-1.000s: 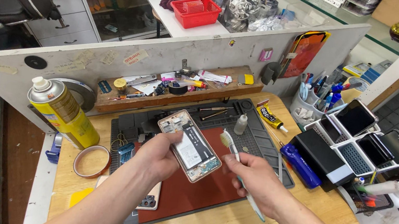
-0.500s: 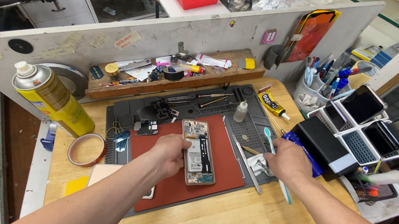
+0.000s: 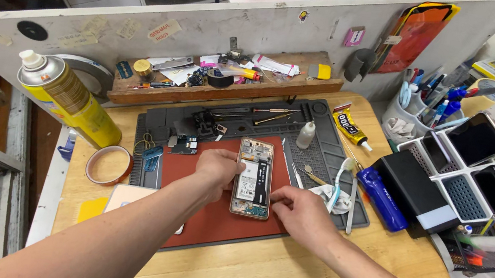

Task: The person cleans a small circuit board with a wipe, then uses a toothbrush and spray to clean the interior of a disassembled smartphone. They remove a small component from the phone, clean it with the toothbrush and spray, and place it back into the phone.

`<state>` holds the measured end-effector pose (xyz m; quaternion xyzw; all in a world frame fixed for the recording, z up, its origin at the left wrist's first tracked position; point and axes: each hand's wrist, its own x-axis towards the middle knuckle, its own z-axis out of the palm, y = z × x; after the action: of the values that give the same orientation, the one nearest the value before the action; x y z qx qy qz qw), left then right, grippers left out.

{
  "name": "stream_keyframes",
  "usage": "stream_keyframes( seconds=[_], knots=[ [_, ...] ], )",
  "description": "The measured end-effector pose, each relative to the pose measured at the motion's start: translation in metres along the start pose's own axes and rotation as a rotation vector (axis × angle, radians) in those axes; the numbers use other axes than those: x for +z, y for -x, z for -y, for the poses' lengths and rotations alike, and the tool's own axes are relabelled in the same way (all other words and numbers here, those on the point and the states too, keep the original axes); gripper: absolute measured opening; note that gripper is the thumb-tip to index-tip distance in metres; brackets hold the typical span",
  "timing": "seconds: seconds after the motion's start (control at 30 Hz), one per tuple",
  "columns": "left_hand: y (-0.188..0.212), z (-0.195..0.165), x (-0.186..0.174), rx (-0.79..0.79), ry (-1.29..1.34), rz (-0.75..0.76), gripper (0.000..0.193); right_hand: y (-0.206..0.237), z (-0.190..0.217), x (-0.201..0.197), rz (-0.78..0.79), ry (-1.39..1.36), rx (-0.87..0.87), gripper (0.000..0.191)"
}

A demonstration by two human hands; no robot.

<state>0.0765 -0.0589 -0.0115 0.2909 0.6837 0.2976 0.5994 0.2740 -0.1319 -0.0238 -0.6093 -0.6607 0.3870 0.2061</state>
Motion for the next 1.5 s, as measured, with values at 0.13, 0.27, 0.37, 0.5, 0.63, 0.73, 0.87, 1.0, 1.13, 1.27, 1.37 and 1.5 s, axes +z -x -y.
stream_keyframes(
  seconds=[0.13, 0.27, 0.37, 0.5, 0.63, 0.73, 0.87, 1.0, 1.13, 1.27, 1.37, 1.5],
  knots=[
    [0.004, 0.001, -0.005, 0.123, -0.341, -0.133, 0.028, -0.003, 0.008, 0.001, 0.020, 0.081, -0.010, 0.021],
    [0.016, 0.011, -0.015, 0.328, -0.660, -0.153, 0.024, -0.003, 0.014, 0.001, 0.041, 0.071, 0.045, 0.022],
    [0.029, 0.030, -0.019, 0.374, -0.699, -0.086, 0.021, -0.003, 0.014, 0.002, -0.009, 0.058, 0.037, 0.021],
    [0.040, 0.051, -0.021, 0.447, -0.677, 0.059, 0.019, -0.007, 0.014, 0.010, -0.022, -0.024, 0.027, 0.021],
    [0.042, 0.059, -0.019, 0.523, -0.735, 0.068, 0.021, -0.005, 0.023, 0.021, 0.014, -0.125, 0.061, 0.031],
    [0.043, 0.061, -0.019, 0.534, -0.748, 0.106, 0.025, -0.002, 0.035, 0.025, 0.041, -0.296, 0.259, 0.044],
    [0.044, 0.062, -0.021, 0.579, -0.740, 0.096, 0.025, 0.002, 0.054, 0.026, 0.000, -0.389, 0.484, 0.053],
    [0.042, 0.060, -0.022, 0.551, -0.736, 0.113, 0.025, -0.001, 0.060, 0.018, -0.014, -0.621, 0.676, 0.059],
    [0.043, 0.058, -0.022, 0.521, -0.697, 0.134, 0.024, -0.007, 0.055, 0.016, 0.010, -0.747, 0.743, 0.061],
    [0.046, 0.057, -0.021, 0.484, -0.676, 0.135, 0.023, -0.010, 0.045, 0.018, -0.001, -0.824, 0.756, 0.053],
    [0.048, 0.055, -0.021, 0.480, -0.675, 0.137, 0.023, -0.009, 0.038, 0.017, 0.059, -0.919, 0.703, 0.039],
    [0.050, 0.053, -0.021, 0.478, -0.673, 0.138, 0.022, -0.010, 0.038, 0.013, 0.039, -0.978, 0.758, 0.026]
  ],
)
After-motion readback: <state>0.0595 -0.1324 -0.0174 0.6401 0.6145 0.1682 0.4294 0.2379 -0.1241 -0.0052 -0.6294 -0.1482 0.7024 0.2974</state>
